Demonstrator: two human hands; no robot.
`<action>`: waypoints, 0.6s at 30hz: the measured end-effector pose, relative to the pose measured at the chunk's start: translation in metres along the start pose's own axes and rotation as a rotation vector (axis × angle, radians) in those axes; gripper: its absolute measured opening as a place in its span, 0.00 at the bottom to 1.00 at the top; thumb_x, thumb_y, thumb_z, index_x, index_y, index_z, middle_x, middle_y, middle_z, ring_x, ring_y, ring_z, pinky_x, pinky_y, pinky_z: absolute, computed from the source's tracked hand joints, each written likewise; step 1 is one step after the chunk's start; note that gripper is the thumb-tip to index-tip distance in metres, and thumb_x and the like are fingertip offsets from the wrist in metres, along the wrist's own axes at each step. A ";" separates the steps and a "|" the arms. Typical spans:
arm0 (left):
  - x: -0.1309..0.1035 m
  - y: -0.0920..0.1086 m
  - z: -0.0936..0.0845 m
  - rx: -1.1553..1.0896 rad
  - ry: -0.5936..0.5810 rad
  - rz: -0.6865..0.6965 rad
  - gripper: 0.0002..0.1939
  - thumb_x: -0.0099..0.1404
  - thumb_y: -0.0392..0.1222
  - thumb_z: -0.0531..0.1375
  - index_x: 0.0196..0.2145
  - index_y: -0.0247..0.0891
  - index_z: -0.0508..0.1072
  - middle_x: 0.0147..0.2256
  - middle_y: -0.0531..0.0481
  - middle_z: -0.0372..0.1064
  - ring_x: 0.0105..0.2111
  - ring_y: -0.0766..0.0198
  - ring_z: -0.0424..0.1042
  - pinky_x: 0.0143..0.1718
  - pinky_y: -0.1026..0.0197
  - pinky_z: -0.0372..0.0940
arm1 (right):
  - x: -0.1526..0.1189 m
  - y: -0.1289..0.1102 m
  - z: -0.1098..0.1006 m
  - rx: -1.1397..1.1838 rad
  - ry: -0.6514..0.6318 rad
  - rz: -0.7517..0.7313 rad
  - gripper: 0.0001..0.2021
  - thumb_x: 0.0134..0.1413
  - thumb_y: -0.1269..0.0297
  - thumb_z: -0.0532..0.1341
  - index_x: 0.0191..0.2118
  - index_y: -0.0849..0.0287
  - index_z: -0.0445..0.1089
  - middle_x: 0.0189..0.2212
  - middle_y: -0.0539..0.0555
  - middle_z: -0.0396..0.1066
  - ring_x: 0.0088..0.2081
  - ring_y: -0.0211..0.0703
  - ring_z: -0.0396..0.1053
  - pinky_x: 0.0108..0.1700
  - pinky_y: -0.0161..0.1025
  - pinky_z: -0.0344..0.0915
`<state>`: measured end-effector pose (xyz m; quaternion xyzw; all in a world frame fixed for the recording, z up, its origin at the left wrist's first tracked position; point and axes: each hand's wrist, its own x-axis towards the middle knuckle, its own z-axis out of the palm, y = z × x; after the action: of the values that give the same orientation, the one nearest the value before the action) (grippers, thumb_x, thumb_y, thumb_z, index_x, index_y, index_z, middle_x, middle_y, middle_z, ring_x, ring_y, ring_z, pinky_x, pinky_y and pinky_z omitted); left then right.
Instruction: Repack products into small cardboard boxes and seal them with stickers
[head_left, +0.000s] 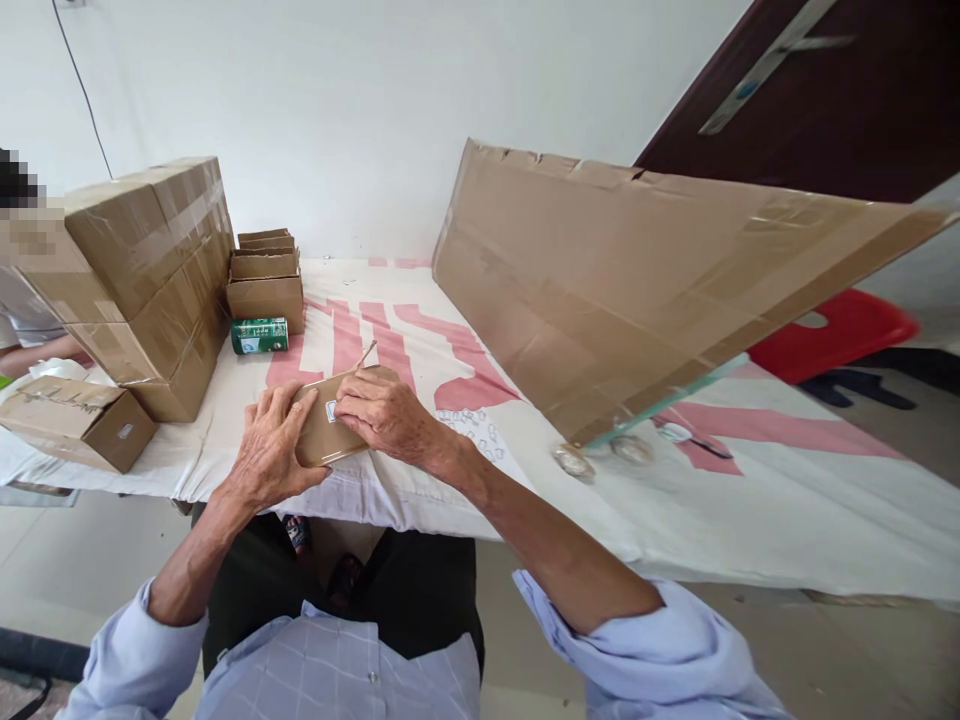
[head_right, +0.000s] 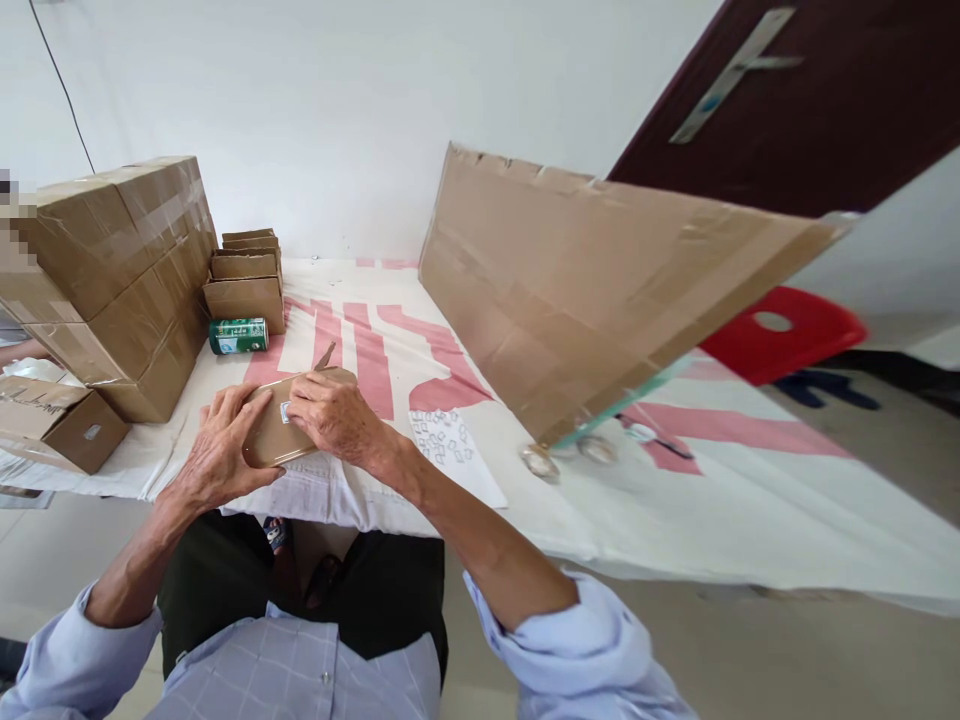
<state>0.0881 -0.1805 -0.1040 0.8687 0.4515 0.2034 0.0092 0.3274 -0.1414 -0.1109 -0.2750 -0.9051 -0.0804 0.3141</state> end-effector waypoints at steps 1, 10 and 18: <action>0.000 0.000 0.000 -0.001 -0.001 -0.001 0.49 0.54 0.46 0.74 0.71 0.40 0.63 0.68 0.33 0.62 0.66 0.34 0.62 0.60 0.37 0.64 | 0.000 0.000 0.000 0.030 0.004 0.011 0.14 0.74 0.73 0.59 0.36 0.56 0.78 0.36 0.56 0.76 0.42 0.48 0.72 0.49 0.46 0.67; 0.000 0.000 0.000 -0.004 -0.006 0.006 0.49 0.54 0.46 0.74 0.71 0.40 0.63 0.68 0.33 0.62 0.66 0.34 0.62 0.59 0.37 0.65 | 0.003 0.000 -0.005 0.318 0.090 0.163 0.11 0.71 0.72 0.58 0.34 0.55 0.70 0.34 0.53 0.75 0.37 0.45 0.70 0.46 0.44 0.67; -0.001 -0.004 0.001 -0.011 0.033 0.030 0.51 0.54 0.45 0.74 0.71 0.43 0.62 0.68 0.34 0.62 0.65 0.34 0.63 0.59 0.35 0.65 | 0.004 -0.004 -0.022 0.608 0.192 0.351 0.08 0.68 0.69 0.61 0.34 0.55 0.70 0.34 0.51 0.74 0.37 0.42 0.70 0.42 0.41 0.66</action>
<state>0.0848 -0.1792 -0.1059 0.8718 0.4376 0.2201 0.0034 0.3345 -0.1497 -0.0915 -0.3114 -0.7930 0.2222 0.4742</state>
